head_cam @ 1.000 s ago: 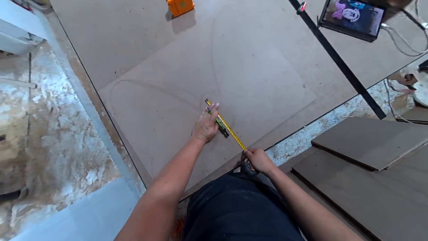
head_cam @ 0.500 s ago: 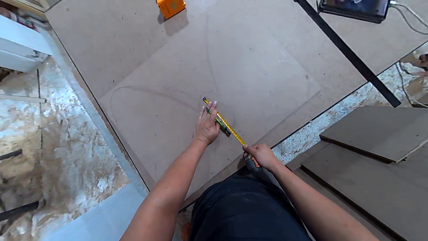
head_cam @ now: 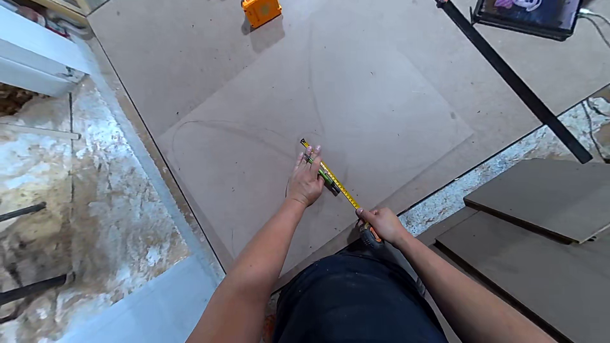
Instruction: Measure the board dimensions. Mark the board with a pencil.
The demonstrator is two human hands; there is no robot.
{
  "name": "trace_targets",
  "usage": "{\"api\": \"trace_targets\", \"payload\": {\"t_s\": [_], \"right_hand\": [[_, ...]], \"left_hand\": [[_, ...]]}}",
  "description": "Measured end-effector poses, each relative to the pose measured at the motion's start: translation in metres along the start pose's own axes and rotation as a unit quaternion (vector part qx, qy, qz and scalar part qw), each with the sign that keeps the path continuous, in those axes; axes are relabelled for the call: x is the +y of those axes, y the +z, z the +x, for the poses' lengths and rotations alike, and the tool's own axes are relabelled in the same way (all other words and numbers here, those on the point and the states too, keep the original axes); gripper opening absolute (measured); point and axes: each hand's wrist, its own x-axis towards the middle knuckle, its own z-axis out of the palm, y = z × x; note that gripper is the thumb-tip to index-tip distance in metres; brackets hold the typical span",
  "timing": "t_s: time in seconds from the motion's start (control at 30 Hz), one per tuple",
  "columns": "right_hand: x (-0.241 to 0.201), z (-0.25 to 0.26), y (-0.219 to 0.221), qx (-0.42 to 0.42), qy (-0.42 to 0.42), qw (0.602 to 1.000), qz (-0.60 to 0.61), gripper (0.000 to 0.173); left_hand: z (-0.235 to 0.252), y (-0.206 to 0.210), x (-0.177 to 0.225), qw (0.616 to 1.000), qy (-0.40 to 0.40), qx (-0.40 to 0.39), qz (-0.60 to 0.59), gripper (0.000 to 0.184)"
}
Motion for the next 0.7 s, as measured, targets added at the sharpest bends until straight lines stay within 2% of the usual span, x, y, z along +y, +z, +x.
{"api": "trace_targets", "payload": {"t_s": [0.13,0.37,0.5,0.7], "right_hand": [[-0.001,0.003,-0.002,-0.008,0.003,1.000,-0.001,0.064],[-0.004,0.011,-0.002,0.001,0.057,0.998,-0.002,0.078],[-0.006,0.007,-0.007,-0.013,0.058,0.998,-0.015,0.078],[-0.009,-0.002,-0.004,0.009,0.006,1.000,-0.029,0.068]], "left_hand": [[0.001,0.001,-0.001,1.000,0.004,0.015,-0.013,0.047],[-0.001,0.002,0.000,0.998,0.039,0.028,-0.051,0.042],[-0.003,0.004,0.000,0.997,0.042,0.030,-0.050,0.037],[-0.001,0.001,0.000,0.997,0.049,0.037,-0.043,0.041]]}}
